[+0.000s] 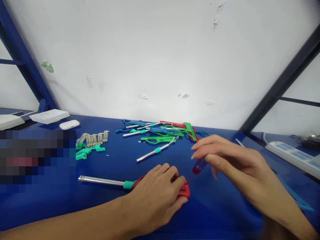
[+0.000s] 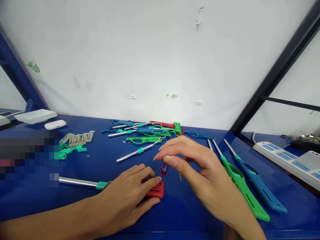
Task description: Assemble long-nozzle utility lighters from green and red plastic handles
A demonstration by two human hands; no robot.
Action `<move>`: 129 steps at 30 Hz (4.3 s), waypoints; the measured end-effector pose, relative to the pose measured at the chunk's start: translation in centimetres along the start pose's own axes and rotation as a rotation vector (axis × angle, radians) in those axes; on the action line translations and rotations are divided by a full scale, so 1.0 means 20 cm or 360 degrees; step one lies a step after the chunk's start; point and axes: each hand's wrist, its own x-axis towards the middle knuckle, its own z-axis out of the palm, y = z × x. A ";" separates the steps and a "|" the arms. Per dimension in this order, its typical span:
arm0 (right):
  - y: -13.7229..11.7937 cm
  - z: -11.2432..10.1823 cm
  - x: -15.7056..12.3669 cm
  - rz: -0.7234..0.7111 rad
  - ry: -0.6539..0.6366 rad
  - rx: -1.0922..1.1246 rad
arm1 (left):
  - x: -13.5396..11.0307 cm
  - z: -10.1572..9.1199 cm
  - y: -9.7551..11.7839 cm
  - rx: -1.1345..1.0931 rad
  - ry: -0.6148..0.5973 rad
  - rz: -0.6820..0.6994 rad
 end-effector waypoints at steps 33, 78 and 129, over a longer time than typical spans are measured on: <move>-0.01 0.04 -0.01 0.0367 0.0229 0.0183 | 0.01 -0.01 0.00 0.0016 0.0007 -0.0003; -0.02 0.07 0.01 0.0345 0.0217 -0.0079 | 0.01 -0.03 0.01 0.0052 0.0036 0.0014; -0.05 0.04 0.02 0.0460 0.0023 0.0189 | 0.01 -0.02 0.01 0.0046 0.0019 0.0021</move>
